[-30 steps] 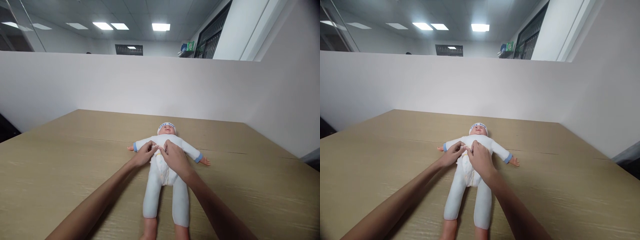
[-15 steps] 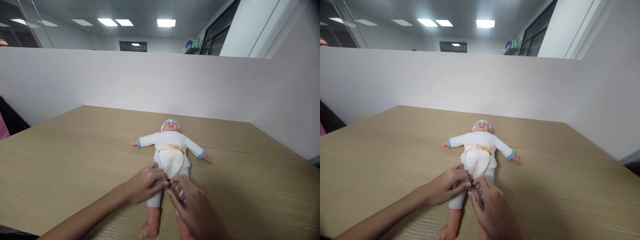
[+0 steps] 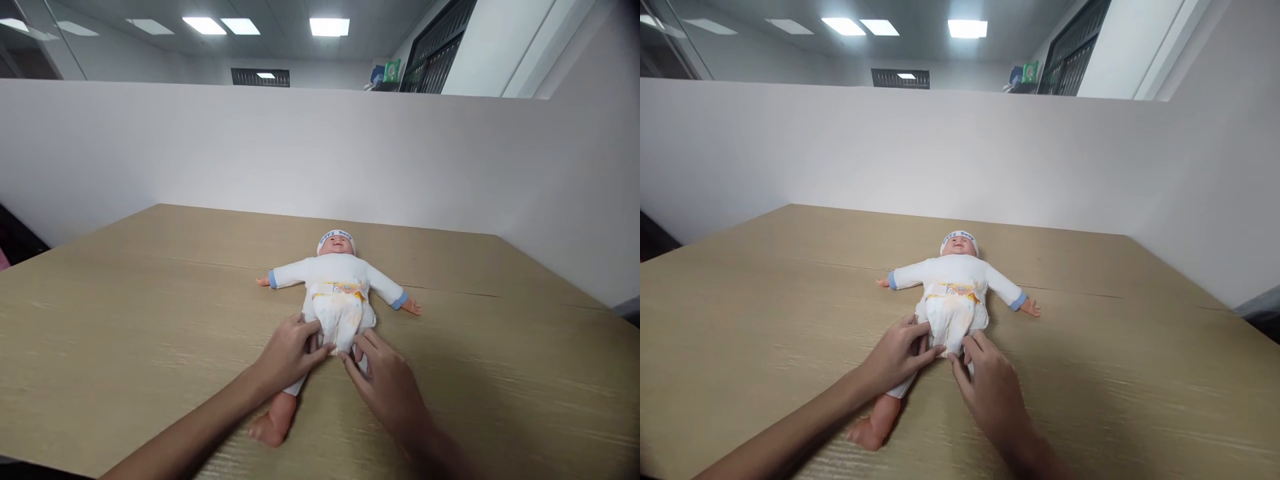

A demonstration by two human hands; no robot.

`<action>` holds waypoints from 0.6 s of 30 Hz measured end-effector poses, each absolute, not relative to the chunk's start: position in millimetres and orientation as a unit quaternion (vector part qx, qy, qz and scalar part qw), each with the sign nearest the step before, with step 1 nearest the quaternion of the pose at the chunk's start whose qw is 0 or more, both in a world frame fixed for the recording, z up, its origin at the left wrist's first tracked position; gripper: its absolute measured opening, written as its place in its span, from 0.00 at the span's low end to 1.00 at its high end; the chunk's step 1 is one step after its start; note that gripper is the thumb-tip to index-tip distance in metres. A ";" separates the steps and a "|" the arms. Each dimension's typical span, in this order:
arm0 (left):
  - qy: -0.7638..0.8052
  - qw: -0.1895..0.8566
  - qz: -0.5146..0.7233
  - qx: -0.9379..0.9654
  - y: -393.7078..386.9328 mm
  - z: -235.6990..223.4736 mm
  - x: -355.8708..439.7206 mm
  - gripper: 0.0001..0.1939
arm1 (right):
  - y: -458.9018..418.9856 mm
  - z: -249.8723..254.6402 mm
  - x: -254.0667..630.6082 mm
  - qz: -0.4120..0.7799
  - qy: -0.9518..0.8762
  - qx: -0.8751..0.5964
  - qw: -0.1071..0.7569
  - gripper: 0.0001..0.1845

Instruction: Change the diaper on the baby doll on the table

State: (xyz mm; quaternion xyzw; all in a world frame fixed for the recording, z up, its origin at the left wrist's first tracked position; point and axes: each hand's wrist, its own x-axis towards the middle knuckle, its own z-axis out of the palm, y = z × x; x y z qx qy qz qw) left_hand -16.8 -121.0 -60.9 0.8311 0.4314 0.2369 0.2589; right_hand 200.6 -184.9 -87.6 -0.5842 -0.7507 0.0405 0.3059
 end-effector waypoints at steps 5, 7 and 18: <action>0.377 0.260 0.285 0.842 -124.2 -62.0 -21.0 0.15 | -194.7 -84.9 199.6 0.085 -0.747 -0.583 0.310 0.06; 0.370 0.256 0.306 0.839 -125.3 -62.4 -20.7 0.10 | -197.0 -84.1 198.4 0.113 -0.739 -0.584 0.316 0.06; 0.406 0.320 0.316 0.795 -121.5 -63.9 -16.1 0.11 | -191.3 -81.7 196.1 0.180 -0.694 -0.615 0.329 0.11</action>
